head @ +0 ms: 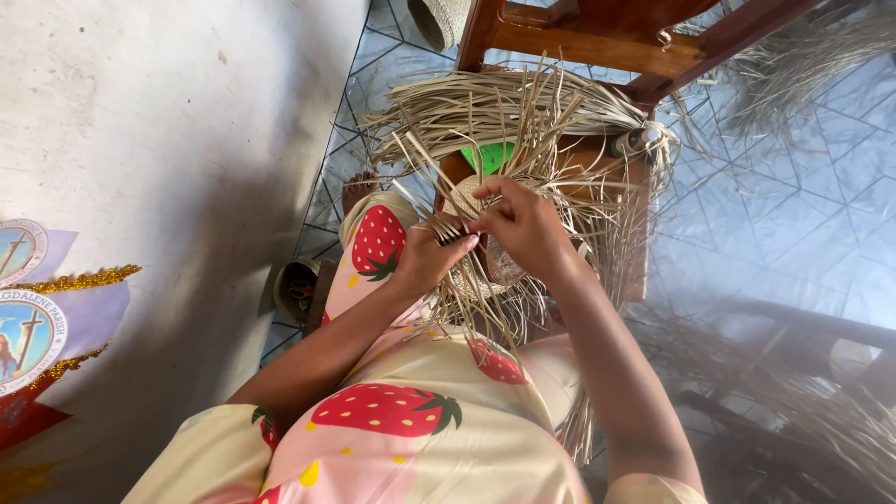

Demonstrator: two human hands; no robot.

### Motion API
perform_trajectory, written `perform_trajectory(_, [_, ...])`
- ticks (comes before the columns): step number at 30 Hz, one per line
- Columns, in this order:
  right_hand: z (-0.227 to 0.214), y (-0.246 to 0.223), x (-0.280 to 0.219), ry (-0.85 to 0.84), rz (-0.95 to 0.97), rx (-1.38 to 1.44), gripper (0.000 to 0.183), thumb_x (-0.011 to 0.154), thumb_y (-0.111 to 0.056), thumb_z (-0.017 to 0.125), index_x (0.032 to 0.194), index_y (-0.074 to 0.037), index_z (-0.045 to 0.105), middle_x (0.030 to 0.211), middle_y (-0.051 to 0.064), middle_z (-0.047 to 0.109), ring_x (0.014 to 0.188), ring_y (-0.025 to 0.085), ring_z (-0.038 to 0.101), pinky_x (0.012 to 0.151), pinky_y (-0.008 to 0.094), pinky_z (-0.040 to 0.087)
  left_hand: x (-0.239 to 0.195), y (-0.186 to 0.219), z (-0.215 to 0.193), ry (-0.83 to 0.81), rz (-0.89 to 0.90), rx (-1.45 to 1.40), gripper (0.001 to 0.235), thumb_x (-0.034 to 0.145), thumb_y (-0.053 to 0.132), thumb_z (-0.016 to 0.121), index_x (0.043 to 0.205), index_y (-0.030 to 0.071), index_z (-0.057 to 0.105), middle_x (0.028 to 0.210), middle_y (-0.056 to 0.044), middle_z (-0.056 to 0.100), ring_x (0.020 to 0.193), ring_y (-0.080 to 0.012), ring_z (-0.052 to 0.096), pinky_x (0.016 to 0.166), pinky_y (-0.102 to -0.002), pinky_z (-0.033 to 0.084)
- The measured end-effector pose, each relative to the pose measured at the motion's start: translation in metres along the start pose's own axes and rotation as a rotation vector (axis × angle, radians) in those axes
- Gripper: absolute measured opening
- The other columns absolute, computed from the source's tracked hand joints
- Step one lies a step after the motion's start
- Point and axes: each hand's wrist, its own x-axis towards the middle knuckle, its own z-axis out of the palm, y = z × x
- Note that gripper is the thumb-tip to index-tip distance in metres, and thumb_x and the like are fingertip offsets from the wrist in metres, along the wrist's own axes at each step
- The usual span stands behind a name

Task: Weaving a hat brim using dried plant fibers and a small wooden tool.

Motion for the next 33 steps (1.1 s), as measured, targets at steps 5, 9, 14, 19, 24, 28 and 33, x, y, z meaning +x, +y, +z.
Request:
perform_trajectory(5, [-0.009,-0.036,0.03,0.08,-0.023,0.257,0.025,0.099,-0.001,0.067,0.119,-0.014,0.072,0.079,0.012,0.077,0.078,0.022,0.076,0.078,0.037,0.058,-0.004,0.019,0.005,0.049,0.065,0.186,0.013,0.086,0.004,0.085,0.097,0.0,0.079,0.09,-0.018,0.079,0.082,-0.0198,0.075,0.074,-0.031,0.058])
perform_trajectory(9, [-0.02,-0.047,0.031,0.118,-0.045,0.349,0.028,0.1,0.001,0.066,0.124,-0.013,0.069,0.085,0.011,0.077,0.084,0.017,0.075,0.082,0.033,0.058,0.001,0.005,0.0,0.086,0.045,0.181,0.014,0.085,0.006,0.086,0.097,0.0,0.081,0.086,-0.018,0.079,0.079,-0.0191,0.074,0.07,-0.032,0.059])
perform_trajectory(14, [-0.01,-0.033,0.01,-0.062,-0.15,0.77,0.04,0.108,-0.034,0.057,0.126,0.001,0.064,0.093,0.025,0.076,0.089,0.03,0.079,0.069,0.028,0.057,-0.001,-0.088,-0.014,0.218,-0.173,-0.136,0.017,0.077,-0.005,0.082,0.093,0.0,0.08,0.081,-0.011,0.075,0.076,-0.0138,0.068,0.068,-0.028,0.054])
perform_trajectory(19, [0.032,0.001,-0.022,-0.355,-0.072,0.337,0.021,0.102,-0.023,0.068,0.109,-0.006,0.077,0.088,0.023,0.078,0.087,0.042,0.076,0.079,0.051,0.056,0.0,0.006,0.006,0.241,-0.299,-0.264,0.026,0.069,0.0,0.088,0.093,-0.003,0.08,0.079,-0.016,0.075,0.066,-0.019,0.068,0.061,-0.03,0.053])
perform_trajectory(24, [0.024,0.009,-0.045,-0.585,0.181,-0.097,0.029,0.104,-0.033,0.06,0.111,-0.01,0.076,0.107,0.019,0.081,0.104,0.045,0.075,0.094,0.057,0.055,0.006,-0.015,0.002,0.229,-0.284,-0.164,0.025,0.067,0.0,0.093,0.089,-0.001,0.082,0.082,-0.012,0.077,0.074,-0.0184,0.069,0.069,-0.033,0.055])
perform_trajectory(28, [0.019,0.028,-0.051,-0.162,0.063,-0.017,0.014,0.096,-0.022,0.075,0.108,-0.016,0.081,0.094,0.013,0.082,0.089,0.037,0.078,0.081,0.048,0.059,0.001,-0.015,0.016,0.278,-0.174,-0.237,0.024,0.073,-0.003,0.091,0.094,-0.003,0.079,0.087,-0.014,0.076,0.077,-0.0186,0.068,0.075,-0.034,0.055])
perform_trajectory(33, [0.052,0.07,-0.024,0.207,-0.069,-0.156,0.013,0.098,-0.024,0.078,0.11,-0.025,0.082,0.094,-0.001,0.08,0.086,0.026,0.077,0.078,0.038,0.061,0.001,-0.028,0.016,0.174,0.135,-0.135,0.017,0.084,0.0,0.087,0.1,0.0,0.081,0.091,-0.014,0.077,0.088,-0.0176,0.072,0.084,-0.031,0.056])
